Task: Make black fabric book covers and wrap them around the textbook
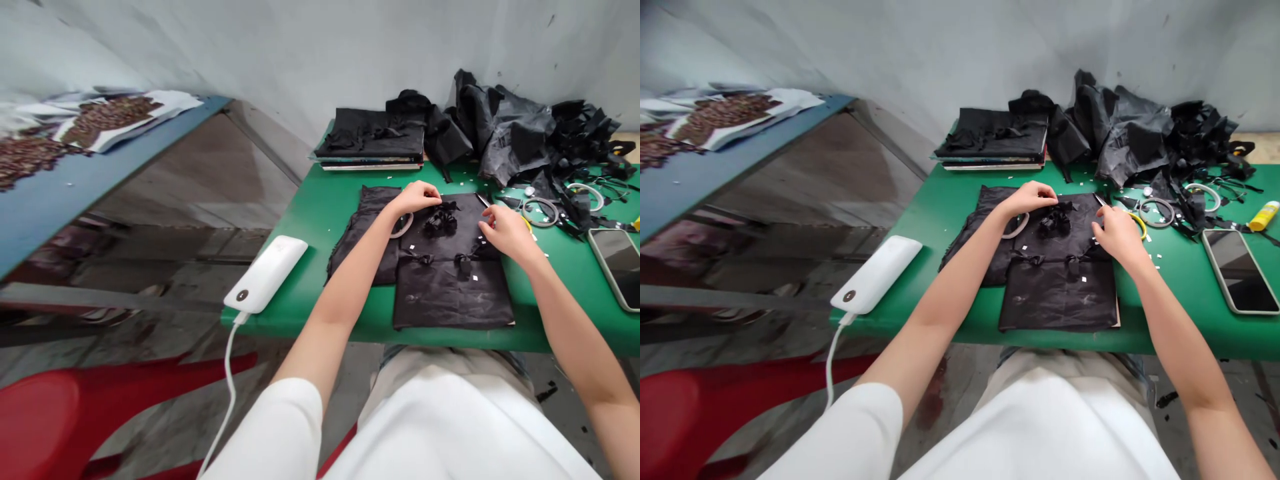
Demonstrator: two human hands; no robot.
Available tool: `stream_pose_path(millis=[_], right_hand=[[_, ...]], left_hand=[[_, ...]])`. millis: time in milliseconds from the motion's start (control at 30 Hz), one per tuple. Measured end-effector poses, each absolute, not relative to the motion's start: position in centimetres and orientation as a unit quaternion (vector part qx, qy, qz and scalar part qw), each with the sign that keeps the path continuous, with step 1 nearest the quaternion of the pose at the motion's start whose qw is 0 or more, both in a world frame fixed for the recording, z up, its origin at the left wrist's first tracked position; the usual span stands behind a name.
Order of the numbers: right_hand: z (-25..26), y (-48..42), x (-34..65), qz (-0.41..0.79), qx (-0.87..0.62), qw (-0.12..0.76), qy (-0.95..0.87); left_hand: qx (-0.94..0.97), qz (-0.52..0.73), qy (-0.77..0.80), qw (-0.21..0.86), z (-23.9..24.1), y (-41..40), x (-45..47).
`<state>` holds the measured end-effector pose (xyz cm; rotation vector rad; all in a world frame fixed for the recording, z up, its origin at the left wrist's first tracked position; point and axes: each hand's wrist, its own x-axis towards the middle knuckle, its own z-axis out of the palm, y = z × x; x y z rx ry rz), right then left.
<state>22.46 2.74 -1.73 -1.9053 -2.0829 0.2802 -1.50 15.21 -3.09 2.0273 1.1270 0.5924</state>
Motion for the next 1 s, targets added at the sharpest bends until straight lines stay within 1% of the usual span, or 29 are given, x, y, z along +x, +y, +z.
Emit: stream_pose_path(millis=[167,533,867,1000], right_hand=[[-1.7,2.7,22.5,0.088,-0.661,0.14,-0.732],[-1.5,1.9,21.6,0.05,-0.657,0.087,-0.747],[-1.3,1.8,21.3,0.038,-0.665,0.048,-0.745],[-1.5,1.8,21.3,0.041,-0.663,0.063,-0.745]], left_hand=[[0.788,0.225,0.446,0.359,-3.5,15.0,-1.6],[0.789,0.204,0.513,0.272,-3.4,13.9,-0.5],[0.761,0.194,0.558,0.269,-3.7,14.8,0.3],[0.754,0.182,0.561,0.289,-3.3,15.2,0.7]])
